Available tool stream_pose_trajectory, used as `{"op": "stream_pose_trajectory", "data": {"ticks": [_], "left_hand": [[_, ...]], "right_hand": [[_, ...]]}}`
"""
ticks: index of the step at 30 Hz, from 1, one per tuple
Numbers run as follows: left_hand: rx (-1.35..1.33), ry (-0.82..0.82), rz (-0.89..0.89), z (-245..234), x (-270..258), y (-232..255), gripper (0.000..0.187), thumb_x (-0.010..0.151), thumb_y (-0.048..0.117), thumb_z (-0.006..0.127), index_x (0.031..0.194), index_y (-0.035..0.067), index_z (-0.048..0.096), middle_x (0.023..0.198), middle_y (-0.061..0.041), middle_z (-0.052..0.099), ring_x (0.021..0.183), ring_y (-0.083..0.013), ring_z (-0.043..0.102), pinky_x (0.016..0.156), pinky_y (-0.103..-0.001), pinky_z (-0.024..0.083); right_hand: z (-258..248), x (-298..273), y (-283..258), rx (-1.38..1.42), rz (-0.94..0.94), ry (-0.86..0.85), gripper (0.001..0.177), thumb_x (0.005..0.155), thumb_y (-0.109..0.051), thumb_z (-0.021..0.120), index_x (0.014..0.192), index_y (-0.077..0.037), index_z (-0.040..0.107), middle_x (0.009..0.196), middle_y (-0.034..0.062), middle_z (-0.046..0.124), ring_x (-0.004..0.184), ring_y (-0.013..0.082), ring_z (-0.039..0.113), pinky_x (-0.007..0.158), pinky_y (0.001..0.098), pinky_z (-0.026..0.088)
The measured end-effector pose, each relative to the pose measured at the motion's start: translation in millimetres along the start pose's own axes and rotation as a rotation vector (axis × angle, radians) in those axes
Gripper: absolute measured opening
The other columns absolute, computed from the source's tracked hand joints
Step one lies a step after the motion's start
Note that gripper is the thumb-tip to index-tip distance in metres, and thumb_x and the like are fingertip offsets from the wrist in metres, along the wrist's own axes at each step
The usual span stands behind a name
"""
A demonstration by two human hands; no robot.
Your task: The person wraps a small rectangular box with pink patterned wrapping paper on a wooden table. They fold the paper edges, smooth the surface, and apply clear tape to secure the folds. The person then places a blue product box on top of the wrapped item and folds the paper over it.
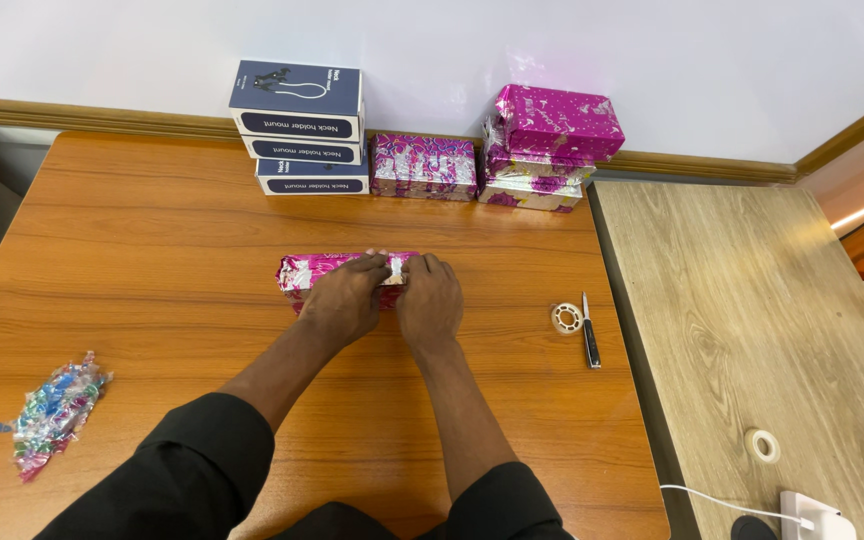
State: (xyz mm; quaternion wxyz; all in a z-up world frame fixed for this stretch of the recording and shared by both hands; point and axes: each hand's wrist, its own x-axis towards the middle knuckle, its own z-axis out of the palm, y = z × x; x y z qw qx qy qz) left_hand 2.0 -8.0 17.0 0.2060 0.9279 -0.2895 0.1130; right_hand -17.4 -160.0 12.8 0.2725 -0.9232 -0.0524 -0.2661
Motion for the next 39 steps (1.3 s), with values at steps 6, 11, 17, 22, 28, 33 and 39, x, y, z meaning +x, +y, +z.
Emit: {"op": "stream_pose_trajectory", "data": {"ticks": [6,11,17,22,28,33,39], "left_hand": [[0.018,0.023,-0.008,2,-2,-2,0.043,0.082,-0.007,0.061,0.124,0.001,0.067,0.14,-0.018,0.062,0.129,-0.031,0.061,0.1,-0.039,0.053],[0.018,-0.005,-0.077,5,-4,-1,0.051,0.081,-0.008,0.06,0.13,0.004,0.066,0.142,-0.012,0.061,0.132,-0.0273,0.057,0.103,-0.038,0.051],[0.052,0.01,-0.033,8,-5,-2,0.052,0.079,-0.005,0.065,0.13,0.006,0.067,0.145,-0.009,0.059,0.136,-0.0237,0.053,0.11,-0.036,0.048],[0.09,-0.039,-0.044,6,-6,1,0.058,0.075,-0.006,0.065,0.131,0.006,0.065,0.147,-0.008,0.057,0.138,-0.0237,0.051,0.11,-0.035,0.046],[0.1,-0.03,-0.025,6,-7,3,0.061,0.072,-0.008,0.066,0.132,0.006,0.064,0.148,-0.008,0.056,0.139,-0.0242,0.049,0.113,-0.036,0.044],[0.062,-0.046,-0.061,5,-6,3,0.06,0.076,-0.009,0.065,0.133,0.007,0.063,0.151,-0.007,0.054,0.143,-0.023,0.046,0.116,-0.035,0.041],[0.186,-0.256,-0.021,-8,-11,6,0.072,0.074,-0.006,0.064,0.144,0.003,0.05,0.157,-0.011,0.038,0.15,-0.0245,0.027,0.125,-0.047,0.019]], "right_hand": [[-1,6,0,-0.022,0.001,-0.007,0.015,0.082,0.005,0.067,0.092,-0.006,0.068,0.089,0.0114,0.068,0.087,0.0346,0.064,0.076,0.0484,0.05],[0,11,0,0.045,0.069,0.006,0.013,0.083,0.003,0.067,0.092,-0.007,0.068,0.09,0.0103,0.069,0.088,0.0344,0.065,0.073,0.0486,0.051],[13,25,10,0.12,0.124,0.07,0.012,0.08,0.003,0.071,0.085,-0.007,0.069,0.088,0.0092,0.073,0.089,0.0326,0.067,0.072,0.0465,0.052],[22,38,26,0.463,0.419,0.029,0.007,0.089,0.001,0.068,0.091,-0.006,0.07,0.086,0.0089,0.078,0.072,0.0169,0.073,0.067,0.0311,0.056],[9,64,32,0.893,0.653,0.045,0.005,0.093,-0.004,0.069,0.093,0.0,0.066,0.09,0.0073,0.077,0.074,0.0108,0.071,0.066,0.0261,0.057],[-12,62,19,0.906,0.783,-0.08,0.028,0.091,0.0,0.065,0.118,-0.004,0.059,0.094,0.0098,0.075,0.079,0.0118,0.072,0.064,0.0246,0.055],[-15,41,-6,1.027,0.718,-0.288,0.033,0.094,0.003,0.058,0.127,0.004,0.057,0.107,0.0162,0.074,0.083,0.0174,0.073,0.064,0.0251,0.056]]}}
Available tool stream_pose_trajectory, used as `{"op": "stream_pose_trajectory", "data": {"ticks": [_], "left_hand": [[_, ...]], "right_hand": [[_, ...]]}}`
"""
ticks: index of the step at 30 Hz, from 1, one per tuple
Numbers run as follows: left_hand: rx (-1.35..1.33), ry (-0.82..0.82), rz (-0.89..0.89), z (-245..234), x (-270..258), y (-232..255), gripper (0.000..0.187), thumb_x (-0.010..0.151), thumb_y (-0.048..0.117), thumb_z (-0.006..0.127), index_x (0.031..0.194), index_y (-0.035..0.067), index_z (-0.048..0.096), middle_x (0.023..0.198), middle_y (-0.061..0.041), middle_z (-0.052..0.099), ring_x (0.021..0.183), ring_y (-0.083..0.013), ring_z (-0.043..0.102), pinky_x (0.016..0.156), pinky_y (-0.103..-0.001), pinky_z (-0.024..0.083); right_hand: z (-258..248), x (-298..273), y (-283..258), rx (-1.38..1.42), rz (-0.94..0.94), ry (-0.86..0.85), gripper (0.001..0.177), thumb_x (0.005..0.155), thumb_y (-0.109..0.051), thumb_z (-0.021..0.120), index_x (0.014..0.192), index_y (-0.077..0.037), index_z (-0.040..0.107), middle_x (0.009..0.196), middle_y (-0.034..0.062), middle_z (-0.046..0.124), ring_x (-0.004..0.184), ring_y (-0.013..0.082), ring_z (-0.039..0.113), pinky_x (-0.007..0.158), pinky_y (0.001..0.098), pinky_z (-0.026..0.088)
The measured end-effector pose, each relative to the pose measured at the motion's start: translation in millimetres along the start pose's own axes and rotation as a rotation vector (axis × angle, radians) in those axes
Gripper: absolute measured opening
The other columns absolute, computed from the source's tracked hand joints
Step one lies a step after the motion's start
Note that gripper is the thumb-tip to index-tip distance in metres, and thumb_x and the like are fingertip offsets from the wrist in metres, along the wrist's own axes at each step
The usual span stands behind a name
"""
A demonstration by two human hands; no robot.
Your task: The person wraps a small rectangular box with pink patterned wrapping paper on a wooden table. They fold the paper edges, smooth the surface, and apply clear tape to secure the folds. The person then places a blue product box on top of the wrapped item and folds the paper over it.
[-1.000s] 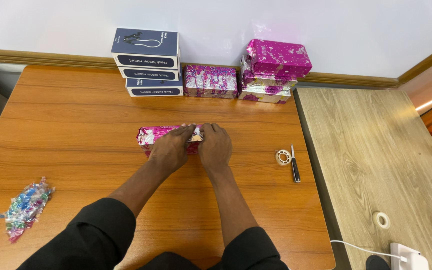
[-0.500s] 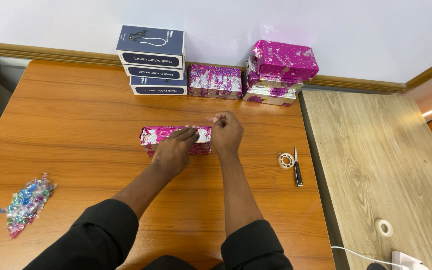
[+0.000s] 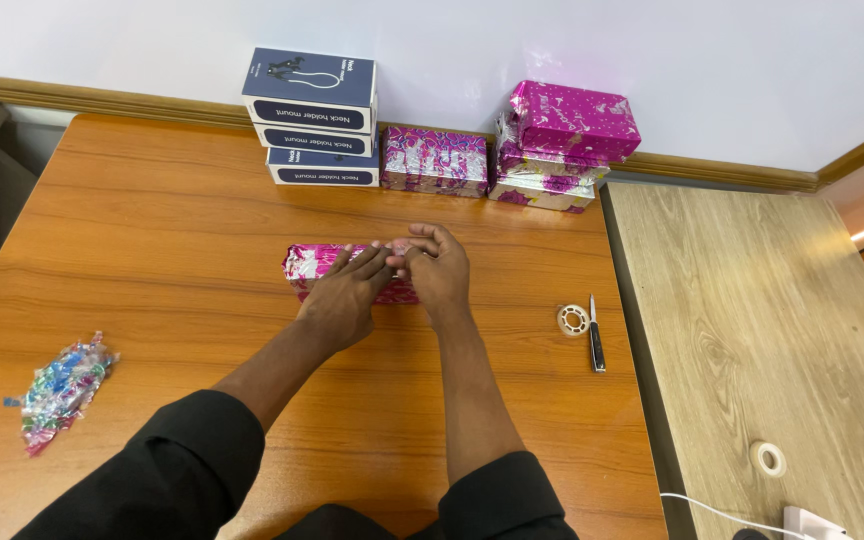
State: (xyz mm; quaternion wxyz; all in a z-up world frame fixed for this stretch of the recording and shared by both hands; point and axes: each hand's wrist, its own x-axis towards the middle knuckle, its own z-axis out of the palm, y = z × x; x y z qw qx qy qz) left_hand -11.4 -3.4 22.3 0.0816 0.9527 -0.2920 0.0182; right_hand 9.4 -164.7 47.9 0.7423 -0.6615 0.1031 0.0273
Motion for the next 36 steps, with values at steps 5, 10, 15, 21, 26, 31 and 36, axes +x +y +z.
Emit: {"op": "stream_pose_trajectory", "data": {"ticks": [5,10,15,21,26,31,36], "left_hand": [[0.089,0.243,0.027,1,-26,5,0.064,0.077,0.0,0.062,0.141,-0.002,0.054,0.159,-0.016,0.04,0.152,-0.0285,0.029,0.124,-0.049,0.023],[-0.068,0.406,-0.078,15,-63,0,0.038,0.084,0.004,0.064,0.121,0.005,0.071,0.136,-0.01,0.062,0.131,-0.0289,0.054,0.109,-0.046,0.046],[-0.489,0.221,-0.556,23,-72,-13,0.018,0.083,0.009,0.07,0.098,0.007,0.08,0.099,-0.011,0.076,0.085,-0.027,0.072,0.08,-0.042,0.059],[-1.684,0.032,-0.974,13,-85,-33,0.033,0.099,0.022,0.046,0.111,0.0,0.068,0.091,-0.016,0.073,0.075,-0.0239,0.071,0.07,-0.038,0.056],[-1.711,-0.047,-0.998,-8,-95,-31,0.044,0.107,0.04,0.038,0.116,0.005,0.064,0.098,-0.01,0.069,0.09,-0.0198,0.068,0.082,-0.035,0.059],[-1.733,-0.08,-0.966,-19,-102,-37,0.035,0.107,0.032,0.04,0.114,0.008,0.065,0.101,-0.009,0.069,0.093,-0.0191,0.068,0.086,-0.036,0.06],[-1.813,-0.063,-1.0,-7,-122,-55,0.029,0.105,0.028,0.049,0.113,0.006,0.066,0.105,-0.008,0.069,0.096,-0.0179,0.068,0.086,-0.033,0.059]], "right_hand": [[9,-11,4,0.038,-0.061,-0.052,0.03,0.096,0.005,0.053,0.126,0.007,0.057,0.111,0.0173,0.074,0.09,0.0173,0.075,0.077,0.0268,0.063],[19,-18,15,-0.023,-0.103,-0.087,0.026,0.097,0.004,0.053,0.122,0.006,0.06,0.111,0.0173,0.074,0.091,0.0189,0.076,0.078,0.0274,0.064],[39,-28,30,-0.301,-0.202,-0.181,0.022,0.096,0.003,0.055,0.115,0.002,0.067,0.107,0.0142,0.078,0.094,0.0175,0.078,0.079,0.028,0.064],[70,-45,55,-0.535,-0.555,-0.134,0.019,0.091,0.002,0.06,0.108,0.0,0.07,0.099,0.0153,0.078,0.094,0.0252,0.079,0.082,0.0354,0.062],[84,-67,59,-0.702,-0.569,-0.193,0.024,0.087,0.0,0.06,0.108,-0.004,0.072,0.091,0.0181,0.076,0.086,0.0347,0.075,0.076,0.0451,0.059],[93,-73,56,-0.717,-0.517,-0.25,0.026,0.088,-0.004,0.055,0.108,-0.008,0.071,0.085,0.0156,0.075,0.079,0.0342,0.075,0.073,0.0453,0.059],[107,-76,69,-0.737,-0.606,-0.271,0.022,0.088,-0.005,0.059,0.106,-0.007,0.071,0.086,0.0169,0.075,0.08,0.0371,0.073,0.073,0.048,0.057]]}}
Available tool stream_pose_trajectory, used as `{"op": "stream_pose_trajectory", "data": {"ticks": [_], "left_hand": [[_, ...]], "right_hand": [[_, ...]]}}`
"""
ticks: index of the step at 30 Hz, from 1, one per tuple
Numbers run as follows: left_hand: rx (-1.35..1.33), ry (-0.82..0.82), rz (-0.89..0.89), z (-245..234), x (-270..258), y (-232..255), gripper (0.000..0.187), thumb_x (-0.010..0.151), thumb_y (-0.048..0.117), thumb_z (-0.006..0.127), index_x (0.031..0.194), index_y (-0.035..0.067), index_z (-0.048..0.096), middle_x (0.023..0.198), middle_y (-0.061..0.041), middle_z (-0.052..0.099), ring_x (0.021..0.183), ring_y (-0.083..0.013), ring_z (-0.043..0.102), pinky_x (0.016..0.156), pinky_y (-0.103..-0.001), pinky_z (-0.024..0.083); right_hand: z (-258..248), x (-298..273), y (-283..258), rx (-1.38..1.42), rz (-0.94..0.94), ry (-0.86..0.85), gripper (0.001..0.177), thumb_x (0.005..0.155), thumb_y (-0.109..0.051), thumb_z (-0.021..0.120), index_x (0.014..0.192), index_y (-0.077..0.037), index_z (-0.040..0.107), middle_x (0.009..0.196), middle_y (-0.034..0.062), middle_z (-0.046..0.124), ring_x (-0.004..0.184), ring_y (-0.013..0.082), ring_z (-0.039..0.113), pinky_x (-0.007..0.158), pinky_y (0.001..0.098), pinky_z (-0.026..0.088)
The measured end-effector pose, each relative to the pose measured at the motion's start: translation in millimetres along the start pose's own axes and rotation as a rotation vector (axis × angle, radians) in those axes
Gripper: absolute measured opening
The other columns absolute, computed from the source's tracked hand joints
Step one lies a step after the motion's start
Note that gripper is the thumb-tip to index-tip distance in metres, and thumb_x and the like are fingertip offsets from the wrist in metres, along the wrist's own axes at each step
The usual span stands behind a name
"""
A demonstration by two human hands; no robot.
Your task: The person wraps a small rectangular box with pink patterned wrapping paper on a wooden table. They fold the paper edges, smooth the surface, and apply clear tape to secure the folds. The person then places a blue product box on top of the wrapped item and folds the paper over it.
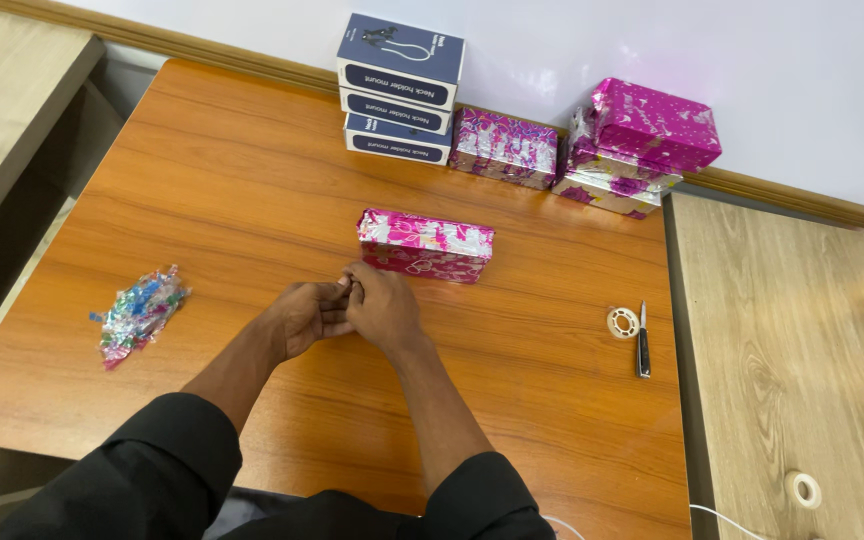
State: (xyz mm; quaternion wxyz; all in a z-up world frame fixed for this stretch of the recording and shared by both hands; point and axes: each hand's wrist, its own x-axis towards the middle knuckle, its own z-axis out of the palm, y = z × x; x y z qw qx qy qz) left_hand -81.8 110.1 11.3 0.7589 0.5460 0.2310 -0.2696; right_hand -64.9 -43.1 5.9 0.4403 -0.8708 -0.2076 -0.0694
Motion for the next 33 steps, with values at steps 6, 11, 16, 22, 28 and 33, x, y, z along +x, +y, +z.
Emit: {"op": "stream_pose_trajectory", "data": {"ticks": [6,11,16,22,28,33], "left_hand": [[-0.07,0.036,0.01,-52,3,-4,0.025,0.104,0.023,0.054,0.111,0.003,0.067,0.103,-0.008,0.069,0.094,-0.0172,0.067,0.083,-0.032,0.06],[-0.107,0.089,0.01,-85,-5,10,0.021,0.102,0.019,0.06,0.107,0.001,0.07,0.097,-0.008,0.069,0.087,-0.0164,0.068,0.079,-0.031,0.06],[-0.139,0.154,0.035,-103,-16,17,0.02,0.101,0.018,0.062,0.105,0.0,0.07,0.096,-0.009,0.069,0.083,-0.0161,0.067,0.077,-0.03,0.061],[-0.197,0.3,0.059,-123,-26,14,0.016,0.1,0.011,0.059,0.107,0.0,0.069,0.094,-0.009,0.071,0.083,-0.0183,0.068,0.079,-0.033,0.06],[-0.259,0.362,0.098,-137,-28,14,0.02,0.098,0.014,0.059,0.113,0.005,0.069,0.098,-0.01,0.07,0.086,-0.0201,0.067,0.08,-0.035,0.055],[-0.266,0.406,0.123,-142,-30,15,0.021,0.099,0.019,0.06,0.114,0.004,0.065,0.099,-0.009,0.066,0.088,-0.0203,0.062,0.083,-0.035,0.053]], "right_hand": [[29,4,-23,0.059,-0.028,-0.055,0.024,0.085,-0.005,0.061,0.106,-0.009,0.071,0.091,0.014,0.076,0.083,0.0352,0.073,0.071,0.0462,0.058],[45,14,-46,0.05,-0.062,-0.087,0.026,0.084,-0.008,0.067,0.109,-0.009,0.071,0.093,0.016,0.075,0.085,0.037,0.073,0.073,0.0456,0.058],[64,21,-58,0.083,-0.082,-0.105,0.033,0.083,-0.007,0.067,0.117,-0.007,0.071,0.098,0.0167,0.076,0.089,0.0355,0.074,0.076,0.0435,0.059],[99,31,-59,0.35,-0.018,-0.094,0.026,0.092,-0.008,0.069,0.117,0.001,0.07,0.107,0.0155,0.078,0.098,0.0249,0.077,0.086,0.0362,0.062],[132,49,-56,0.631,0.621,-0.222,0.029,0.091,-0.014,0.072,0.114,0.003,0.068,0.099,0.0099,0.072,0.081,0.0161,0.069,0.069,0.0309,0.058],[154,49,-56,0.658,0.708,-0.225,0.031,0.089,-0.013,0.076,0.115,0.003,0.068,0.102,0.009,0.072,0.084,0.0145,0.066,0.068,0.0286,0.054]]}}
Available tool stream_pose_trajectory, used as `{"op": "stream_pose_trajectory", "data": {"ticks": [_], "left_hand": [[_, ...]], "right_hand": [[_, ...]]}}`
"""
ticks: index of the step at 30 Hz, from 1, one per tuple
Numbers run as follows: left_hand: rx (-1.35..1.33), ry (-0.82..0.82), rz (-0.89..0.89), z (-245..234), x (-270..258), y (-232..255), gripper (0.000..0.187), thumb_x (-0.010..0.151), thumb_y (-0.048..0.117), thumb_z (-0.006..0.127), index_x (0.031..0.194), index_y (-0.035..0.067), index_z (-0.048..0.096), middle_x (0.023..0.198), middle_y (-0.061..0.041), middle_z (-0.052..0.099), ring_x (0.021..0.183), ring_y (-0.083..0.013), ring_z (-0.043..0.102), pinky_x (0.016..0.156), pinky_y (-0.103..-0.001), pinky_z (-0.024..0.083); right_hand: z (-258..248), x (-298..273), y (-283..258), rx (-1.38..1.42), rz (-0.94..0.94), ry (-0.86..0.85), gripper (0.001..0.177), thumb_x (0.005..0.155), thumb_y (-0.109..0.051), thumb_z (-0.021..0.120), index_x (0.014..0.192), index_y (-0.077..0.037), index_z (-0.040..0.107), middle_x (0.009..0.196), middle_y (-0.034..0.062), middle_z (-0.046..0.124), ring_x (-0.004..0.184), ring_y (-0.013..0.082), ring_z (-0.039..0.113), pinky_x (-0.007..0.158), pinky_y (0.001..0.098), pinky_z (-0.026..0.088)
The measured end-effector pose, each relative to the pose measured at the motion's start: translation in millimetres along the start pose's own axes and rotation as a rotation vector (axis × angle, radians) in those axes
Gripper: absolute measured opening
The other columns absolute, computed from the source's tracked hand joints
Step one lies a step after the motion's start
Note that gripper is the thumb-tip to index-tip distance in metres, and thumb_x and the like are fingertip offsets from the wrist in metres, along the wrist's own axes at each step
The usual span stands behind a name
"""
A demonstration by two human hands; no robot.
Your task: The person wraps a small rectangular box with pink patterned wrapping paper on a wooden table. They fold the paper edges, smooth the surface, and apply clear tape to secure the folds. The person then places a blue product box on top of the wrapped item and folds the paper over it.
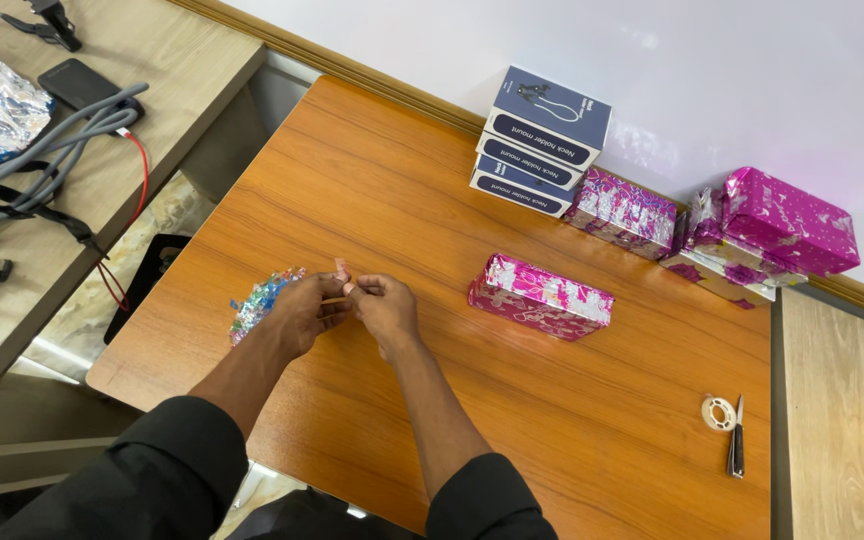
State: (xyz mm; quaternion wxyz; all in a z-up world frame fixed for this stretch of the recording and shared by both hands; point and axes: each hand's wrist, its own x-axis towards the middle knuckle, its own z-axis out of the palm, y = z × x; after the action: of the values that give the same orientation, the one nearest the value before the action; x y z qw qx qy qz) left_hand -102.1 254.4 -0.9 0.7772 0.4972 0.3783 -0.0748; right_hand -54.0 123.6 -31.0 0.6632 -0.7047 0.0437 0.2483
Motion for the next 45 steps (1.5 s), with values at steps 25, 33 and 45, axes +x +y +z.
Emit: {"op": "stream_pose_trajectory", "data": {"ticks": [25,33,45], "left_hand": [[0.03,0.007,0.054,-28,-3,27,0.018,0.093,0.022,0.07,0.097,0.005,0.071,0.082,-0.006,0.064,0.073,-0.0163,0.056,0.066,-0.031,0.047],[-0.095,0.035,0.069,-46,-1,34,0.016,0.093,0.016,0.074,0.09,0.002,0.068,0.073,-0.006,0.061,0.06,-0.0144,0.055,0.056,-0.028,0.049],[-0.086,0.05,0.024,-65,2,38,0.013,0.094,0.011,0.069,0.093,-0.002,0.07,0.077,-0.011,0.064,0.062,-0.0157,0.06,0.057,-0.027,0.054]], "right_hand": [[38,-6,-27,0.121,0.131,-0.048,0.004,0.09,-0.008,0.071,0.09,-0.004,0.073,0.075,0.0013,0.064,0.064,0.0098,0.055,0.058,0.0256,0.046],[57,4,-20,0.195,0.167,-0.138,0.005,0.089,-0.007,0.071,0.086,-0.006,0.068,0.073,0.0043,0.067,0.06,0.0119,0.058,0.053,0.0245,0.044],[78,4,-6,0.141,0.063,-0.123,0.011,0.094,-0.012,0.07,0.087,-0.004,0.069,0.075,0.0029,0.066,0.064,0.0094,0.058,0.056,0.0249,0.047]]}}
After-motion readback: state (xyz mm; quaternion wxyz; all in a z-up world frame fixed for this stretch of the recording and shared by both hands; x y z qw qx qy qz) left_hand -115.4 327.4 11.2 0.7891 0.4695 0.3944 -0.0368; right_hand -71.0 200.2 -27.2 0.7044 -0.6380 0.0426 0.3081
